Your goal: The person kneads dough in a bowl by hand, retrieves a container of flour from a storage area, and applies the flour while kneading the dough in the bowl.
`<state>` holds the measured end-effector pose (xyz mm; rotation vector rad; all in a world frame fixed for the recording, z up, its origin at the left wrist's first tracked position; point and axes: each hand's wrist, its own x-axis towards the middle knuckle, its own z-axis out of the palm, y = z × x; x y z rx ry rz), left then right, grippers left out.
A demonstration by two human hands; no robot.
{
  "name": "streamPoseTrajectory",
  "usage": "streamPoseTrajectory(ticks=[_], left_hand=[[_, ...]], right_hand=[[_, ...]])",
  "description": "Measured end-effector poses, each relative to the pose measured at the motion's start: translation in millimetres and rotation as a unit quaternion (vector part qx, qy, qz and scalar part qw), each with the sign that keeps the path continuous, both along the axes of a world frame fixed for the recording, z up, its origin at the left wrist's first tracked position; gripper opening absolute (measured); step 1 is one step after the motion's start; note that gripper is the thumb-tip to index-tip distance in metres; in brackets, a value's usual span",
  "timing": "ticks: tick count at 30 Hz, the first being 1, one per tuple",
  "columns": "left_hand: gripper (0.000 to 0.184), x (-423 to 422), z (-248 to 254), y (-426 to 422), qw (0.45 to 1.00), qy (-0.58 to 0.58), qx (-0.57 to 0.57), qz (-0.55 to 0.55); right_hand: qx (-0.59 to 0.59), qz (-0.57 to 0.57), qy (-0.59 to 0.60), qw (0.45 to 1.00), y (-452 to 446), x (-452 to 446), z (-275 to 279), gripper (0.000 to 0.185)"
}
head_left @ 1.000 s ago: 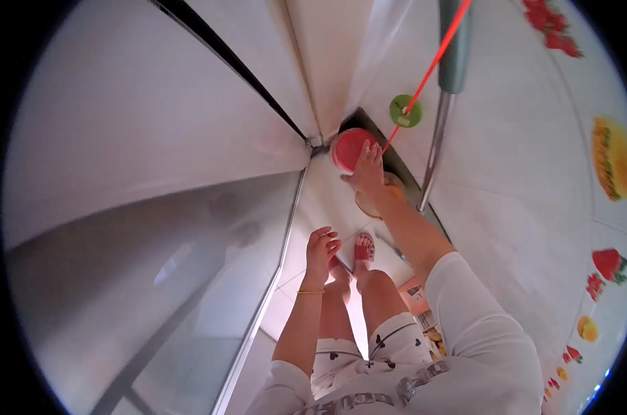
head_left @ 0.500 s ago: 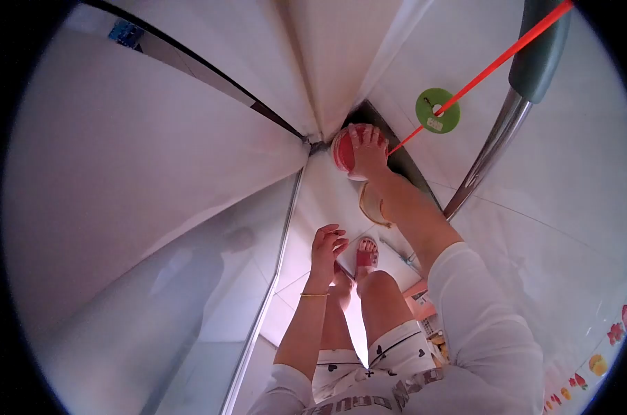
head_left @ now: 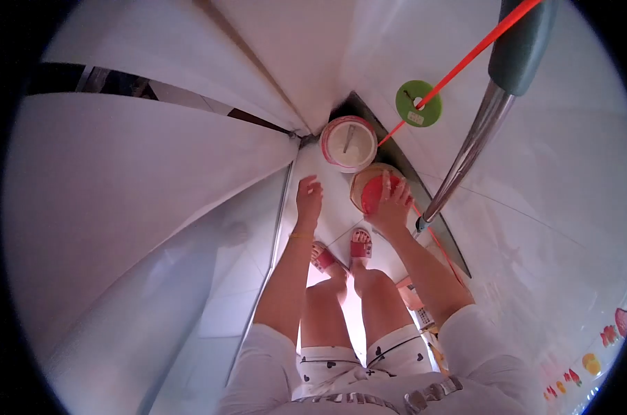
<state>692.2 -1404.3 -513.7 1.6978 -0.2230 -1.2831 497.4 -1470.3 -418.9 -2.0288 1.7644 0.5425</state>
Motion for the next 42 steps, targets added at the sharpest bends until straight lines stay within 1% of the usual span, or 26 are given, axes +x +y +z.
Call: streamPoseTrajectory(ticks=[2,5,8,9,10,11,14,15,16,17,18,19,20,22,23,26,29,32,34,35,36,38,39,40,42], left_hand=[[0.041,4,-38,-28,0.979,-0.181,-0.021,-0.087],[0.054,3,-56,-70,0.923,-0.351,0.030,-0.157],[0.077,-4,-48,-102,0.904,-0.315,0.201,-0.205],[0.083,-2,-46,-108,0.942,-0.184,0.209,-0.186],[0.089,1,-44,-113,0.962,-0.048,0.213,-0.165],[0.096,0,-43,-116,0.962,0.089,0.215,-0.141],[0.097,-18,-47,-119,0.964,0.157,0.213,-0.022],[0.093,-19,-63,-116,0.968,0.172,0.183,-0.021],[0.089,-19,-89,-109,0.970,0.188,0.155,-0.020],[0.085,-19,-105,-105,0.971,0.204,0.126,-0.020],[0.081,-17,-106,-104,0.968,0.210,0.133,-0.024],[0.077,-15,-105,-103,0.966,0.216,0.139,-0.026],[0.073,-14,-104,-105,0.964,0.221,0.144,-0.029],[0.071,-18,-79,-102,0.974,0.181,0.140,0.009],[0.070,-21,-65,-99,0.977,0.160,0.137,0.029],[0.072,-2,-71,-66,0.963,0.259,0.071,0.010],[0.072,5,-81,-42,0.957,0.284,0.055,0.031],[0.074,7,-75,-26,0.948,0.274,0.124,0.104],[0.074,5,-68,-8,0.949,0.262,0.117,0.128],[0.075,3,-62,5,0.950,0.256,0.114,0.140],[0.074,3,-52,15,0.952,0.244,0.116,0.141],[0.074,3,-19,35,0.957,0.221,0.118,0.144],[0.071,-5,18,41,0.972,0.164,0.101,0.131],[0.071,-6,40,54,0.973,0.160,0.111,0.125],[0.071,-14,77,71,0.970,0.163,0.138,0.114]], right_hand=[[-0.016,-0.030,0.017,0.999,5,-16,-18,0.132],[-0.005,-0.079,-0.022,0.997,5,-27,-31,0.132],[0.001,-0.070,-0.034,0.997,10,-34,-51,0.132],[0.003,-0.072,-0.045,0.996,9,-33,-51,0.131],[0.005,-0.074,-0.055,0.996,9,-32,-52,0.131],[0.008,-0.076,-0.065,0.995,11,-31,-52,0.130],[-0.071,-0.035,-0.094,0.992,23,-28,-54,0.126],[-0.061,-0.026,-0.097,0.993,24,-22,-42,0.120],[-0.078,-0.012,-0.123,0.989,28,-19,-35,0.117],[-0.094,0.002,-0.148,0.984,35,-18,-28,0.114],[-0.112,0.017,-0.174,0.978,43,-16,-21,0.111],[-0.107,0.010,-0.186,0.977,53,-15,-13,0.102],[-0.089,0.000,-0.196,0.976,62,-13,-5,0.099],[-0.051,-0.021,-0.216,0.975,79,-14,12,0.093],[-0.050,-0.019,-0.235,0.970,85,-16,19,0.091],[-0.040,-0.020,-0.286,0.957,100,-19,33,0.087],[-0.021,-0.045,-0.312,0.949,104,-21,36,0.085],[-0.015,-0.071,-0.331,0.941,92,-12,35,0.081],[-0.013,-0.088,-0.351,0.932,79,-9,34,0.078],[-0.022,-0.091,-0.336,0.937,76,-6,30,0.075],[-0.030,-0.094,-0.321,0.942,76,-4,17,0.072],[-0.039,-0.081,-0.297,0.951,69,4,14,0.069],[-0.040,-0.063,-0.287,0.955,63,8,17,0.068],[-0.042,-0.044,-0.275,0.959,58,10,22,0.068],[0.020,-0.036,-0.247,0.968,40,20,52,0.069]])
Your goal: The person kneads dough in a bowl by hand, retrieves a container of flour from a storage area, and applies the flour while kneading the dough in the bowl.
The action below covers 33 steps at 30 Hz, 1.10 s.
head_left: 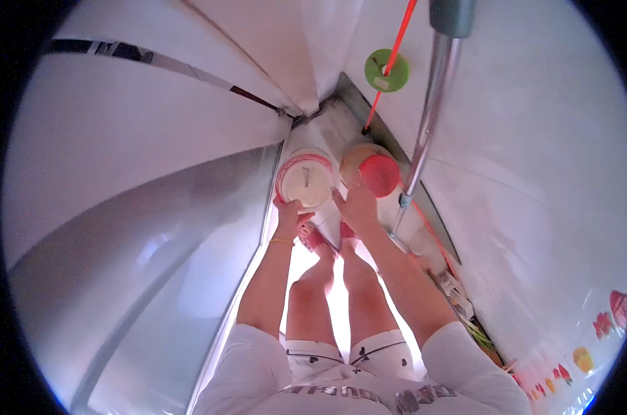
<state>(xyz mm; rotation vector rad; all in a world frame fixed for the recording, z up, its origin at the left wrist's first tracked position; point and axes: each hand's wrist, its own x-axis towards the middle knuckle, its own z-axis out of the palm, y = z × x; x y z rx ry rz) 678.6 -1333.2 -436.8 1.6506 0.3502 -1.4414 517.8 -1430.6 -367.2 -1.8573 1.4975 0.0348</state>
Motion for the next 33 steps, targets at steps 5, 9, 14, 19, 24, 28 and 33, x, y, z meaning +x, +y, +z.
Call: streamPoseTrajectory(ticks=[5,9,14,19,24,28,33], left_hand=[[0.074,-34,115,48,1.000,-0.016,0.008,0.003],[0.076,-62,192,98,0.999,0.039,0.011,0.021],[0.069,-113,296,142,0.998,0.010,-0.019,0.057],[0.066,-153,374,218,0.991,0.005,-0.061,0.118],[0.072,-197,458,302,0.973,-0.002,-0.062,0.222],[0.071,-245,504,390,0.948,-0.013,-0.052,0.313],[0.070,-308,550,503,0.892,-0.076,-0.076,0.439]], right_hand=[[0.050,0.118,0.065,0.990,17,15,80,0.071],[0.020,0.215,0.103,0.971,49,-13,147,0.068],[-0.005,0.281,0.067,0.957,82,-51,237,0.071],[-0.022,0.356,0.047,0.933,132,-67,330,0.075],[-0.029,0.471,0.024,0.881,203,-71,407,0.078],[-0.009,0.577,0.027,0.816,284,-64,462,0.079],[-0.065,0.698,-0.051,0.711,403,-66,460,0.078]])
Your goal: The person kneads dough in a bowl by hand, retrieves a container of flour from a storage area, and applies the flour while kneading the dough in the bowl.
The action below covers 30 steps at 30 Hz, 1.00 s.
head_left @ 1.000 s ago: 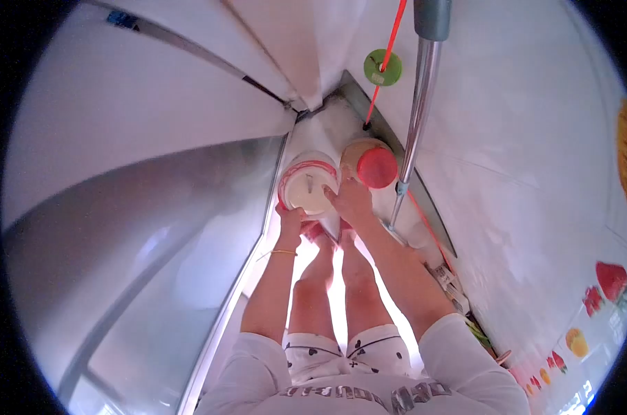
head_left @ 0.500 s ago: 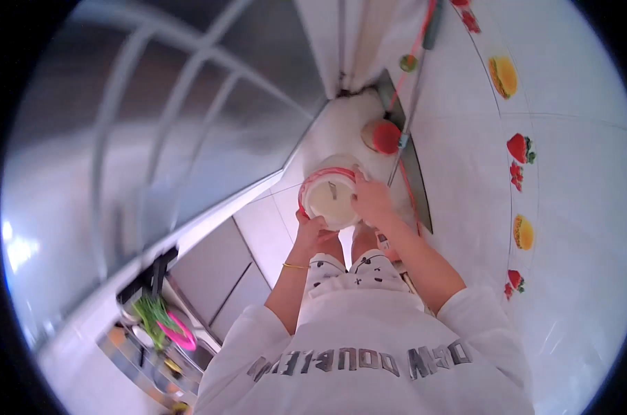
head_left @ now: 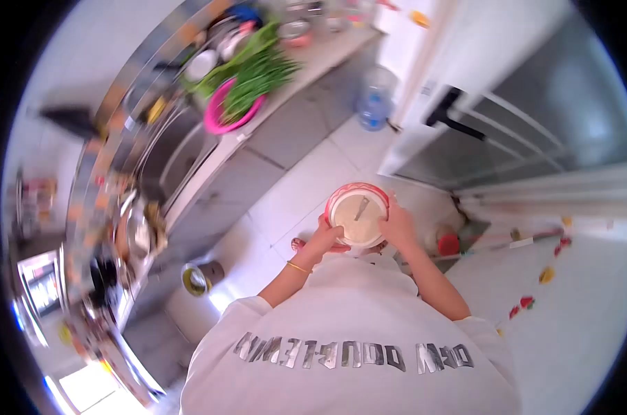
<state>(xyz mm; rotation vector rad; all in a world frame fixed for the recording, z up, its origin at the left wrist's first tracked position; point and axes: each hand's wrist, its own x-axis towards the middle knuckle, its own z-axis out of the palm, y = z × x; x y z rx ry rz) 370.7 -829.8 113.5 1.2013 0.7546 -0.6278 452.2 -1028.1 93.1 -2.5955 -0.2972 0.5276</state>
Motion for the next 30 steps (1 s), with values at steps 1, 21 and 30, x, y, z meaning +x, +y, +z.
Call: streamPoseTrajectory(ticks=[1,21,30], left_hand=[[0.070,-11,8,21,1.000,0.005,0.006,0.021],[0.070,-351,63,344,0.859,-0.015,0.205,0.469],[0.065,-447,77,432,0.752,0.032,0.187,0.631]], right_hand=[[0.012,0.030,-0.010,0.999,24,1,8,0.078],[0.043,0.493,0.134,0.859,551,-208,94,0.073],[0.021,0.685,0.130,0.717,729,-328,97,0.074]])
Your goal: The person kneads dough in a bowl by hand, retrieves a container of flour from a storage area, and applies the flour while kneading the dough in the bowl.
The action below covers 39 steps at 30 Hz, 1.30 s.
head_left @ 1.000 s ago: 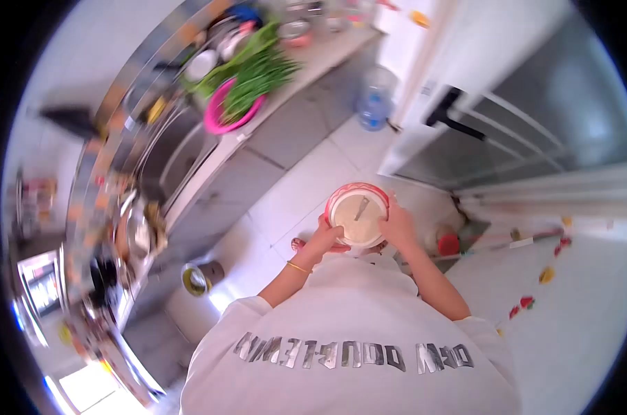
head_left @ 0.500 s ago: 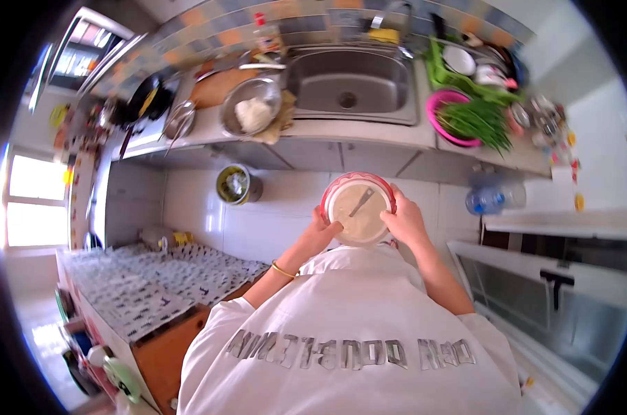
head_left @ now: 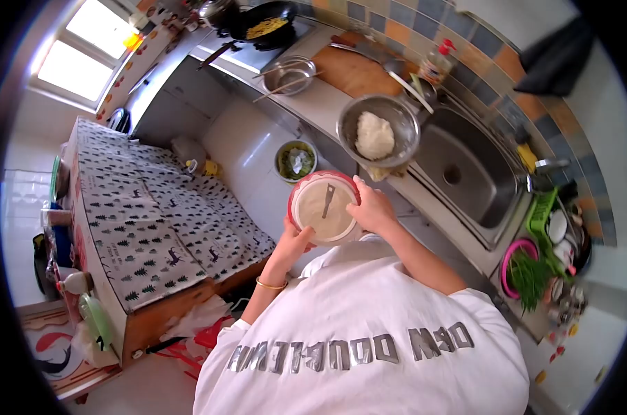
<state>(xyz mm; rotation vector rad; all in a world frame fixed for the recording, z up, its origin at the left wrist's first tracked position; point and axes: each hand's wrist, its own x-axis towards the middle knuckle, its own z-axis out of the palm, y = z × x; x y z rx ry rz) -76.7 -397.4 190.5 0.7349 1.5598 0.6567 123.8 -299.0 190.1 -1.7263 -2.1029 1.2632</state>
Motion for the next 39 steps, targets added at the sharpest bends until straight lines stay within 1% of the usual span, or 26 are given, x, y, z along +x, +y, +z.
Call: streamPoseTrajectory(ticks=[1,2,6,8,10,13,14,16,19,21,23,25,26,30,33,34,37,39], left_hand=[[0.065,-8,0,13,1.000,0.005,0.000,0.019],[0.065,-15,1,25,0.999,0.009,0.000,0.036],[0.065,-44,18,77,0.994,-0.002,-0.038,0.100],[0.067,-63,15,107,0.996,0.004,-0.026,0.089],[0.071,-82,14,137,0.998,0.007,-0.010,0.059],[0.073,-104,14,193,0.999,0.020,-0.028,0.034],[0.073,-114,9,211,0.999,0.018,-0.026,0.012],[0.074,-132,-4,248,0.999,0.013,-0.024,-0.035],[0.071,-148,-8,301,0.994,-0.005,-0.031,-0.107],[0.068,-150,-10,332,0.990,-0.002,-0.048,-0.129],[0.064,-151,-16,356,0.986,-0.001,-0.068,-0.151],[0.059,-152,-25,378,0.981,-0.002,-0.088,-0.170],[0.056,-154,-31,390,0.976,-0.005,-0.089,-0.199],[0.052,-148,-19,419,0.964,-0.004,-0.084,-0.254],[0.051,-148,-16,437,0.963,0.019,-0.063,-0.262],[0.051,-149,-17,446,0.958,0.025,-0.067,-0.279],[0.051,-148,-9,462,0.951,0.023,-0.044,-0.306],[0.052,-151,-16,467,0.956,0.043,-0.050,-0.288]], right_hand=[[-0.010,0.017,0.003,1.000,22,-11,0,0.074],[0.006,0.039,-0.004,0.999,41,-22,-6,0.074],[0.033,0.064,0.046,0.996,107,-63,7,0.073],[0.016,0.068,0.031,0.997,139,-79,14,0.072],[0.011,0.054,0.023,0.998,167,-94,14,0.071],[-0.002,0.006,0.034,0.999,205,-110,10,0.071],[-0.012,-0.003,0.013,1.000,218,-115,13,0.071],[0.000,-0.042,0.010,0.999,237,-121,4,0.071],[0.019,-0.097,-0.013,0.995,261,-128,-9,0.071],[0.016,-0.137,-0.016,0.990,275,-129,-14,0.071],[0.015,-0.172,-0.018,0.985,285,-130,-15,0.064],[0.003,-0.203,-0.010,0.979,293,-128,-13,0.054],[0.028,-0.230,-0.009,0.973,295,-128,-24,0.046],[0.033,-0.286,-0.015,0.958,303,-127,-17,0.049],[0.025,-0.318,-0.024,0.947,311,-133,-20,0.045],[0.019,-0.313,-0.034,0.949,314,-134,-18,0.041],[-0.013,-0.331,-0.038,0.943,323,-136,-10,0.047],[0.019,-0.326,-0.023,0.945,323,-135,-18,0.050]])
